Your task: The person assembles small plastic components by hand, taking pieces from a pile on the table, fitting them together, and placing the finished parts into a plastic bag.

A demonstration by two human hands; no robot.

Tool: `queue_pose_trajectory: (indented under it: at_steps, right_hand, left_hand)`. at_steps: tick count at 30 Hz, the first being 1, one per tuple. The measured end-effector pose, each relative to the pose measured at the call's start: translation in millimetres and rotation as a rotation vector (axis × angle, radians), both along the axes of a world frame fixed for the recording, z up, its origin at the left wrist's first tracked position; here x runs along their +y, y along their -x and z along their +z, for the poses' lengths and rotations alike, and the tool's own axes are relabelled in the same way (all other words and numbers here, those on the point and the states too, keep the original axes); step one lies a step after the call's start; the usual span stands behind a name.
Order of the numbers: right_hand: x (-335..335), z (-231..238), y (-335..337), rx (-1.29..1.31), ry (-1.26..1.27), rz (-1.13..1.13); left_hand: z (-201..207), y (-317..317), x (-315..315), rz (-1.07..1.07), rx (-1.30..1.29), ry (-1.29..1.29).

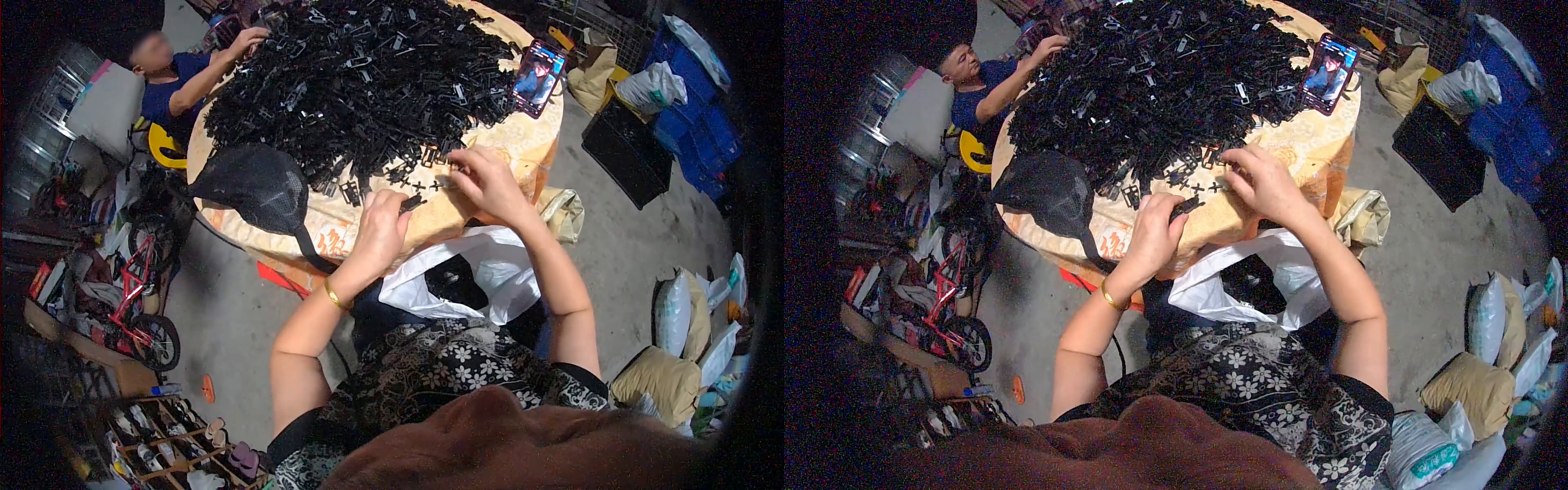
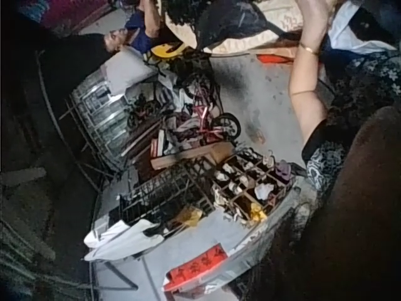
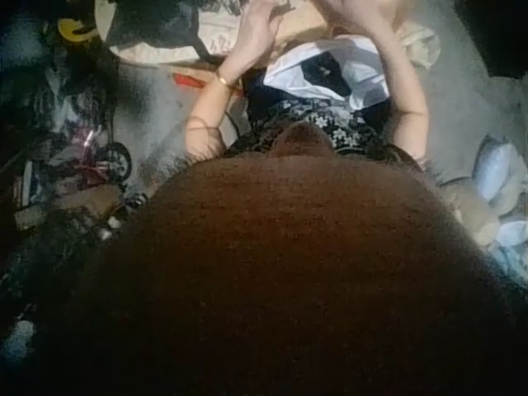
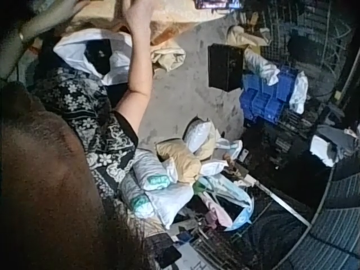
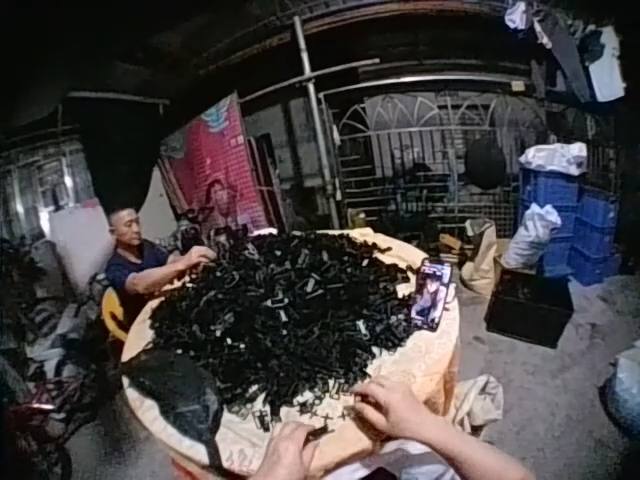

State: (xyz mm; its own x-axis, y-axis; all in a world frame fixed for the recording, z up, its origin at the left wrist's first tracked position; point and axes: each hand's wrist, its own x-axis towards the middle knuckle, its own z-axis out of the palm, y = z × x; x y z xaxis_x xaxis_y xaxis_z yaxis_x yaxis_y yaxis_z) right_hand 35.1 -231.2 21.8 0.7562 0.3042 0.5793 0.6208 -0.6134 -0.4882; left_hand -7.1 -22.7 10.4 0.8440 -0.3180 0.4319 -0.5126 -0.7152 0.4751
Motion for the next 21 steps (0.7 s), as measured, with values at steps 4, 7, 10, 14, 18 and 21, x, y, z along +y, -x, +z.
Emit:
queue_pose_trajectory:
  at_steps: [4,7,10,14,18,21]
  right_hand:
    - [15,-10,23,0.705,-0.508,0.241]
    - [20,-19,30,0.855,-0.655,0.358]
    - [24,-28,29,0.402,-0.579,0.196]
    - [30,-27,34,0.593,-0.653,0.049]
    - [33,-32,36,0.582,-0.786,0.019]
    - [38,-36,38,0.483,-0.731,-0.015]
  left_hand:
    - [2,4,-4,0.045,0.093,0.194]
    - [0,2,-3,0.057,0.263,0.37]
    - [-12,0,-4,-0.023,0.433,0.623]
    - [-12,4,-6,-0.104,0.592,0.858]
    - [-15,5,-6,-0.125,0.597,0.935]
    - [-17,6,-5,-0.122,0.6,0.897]
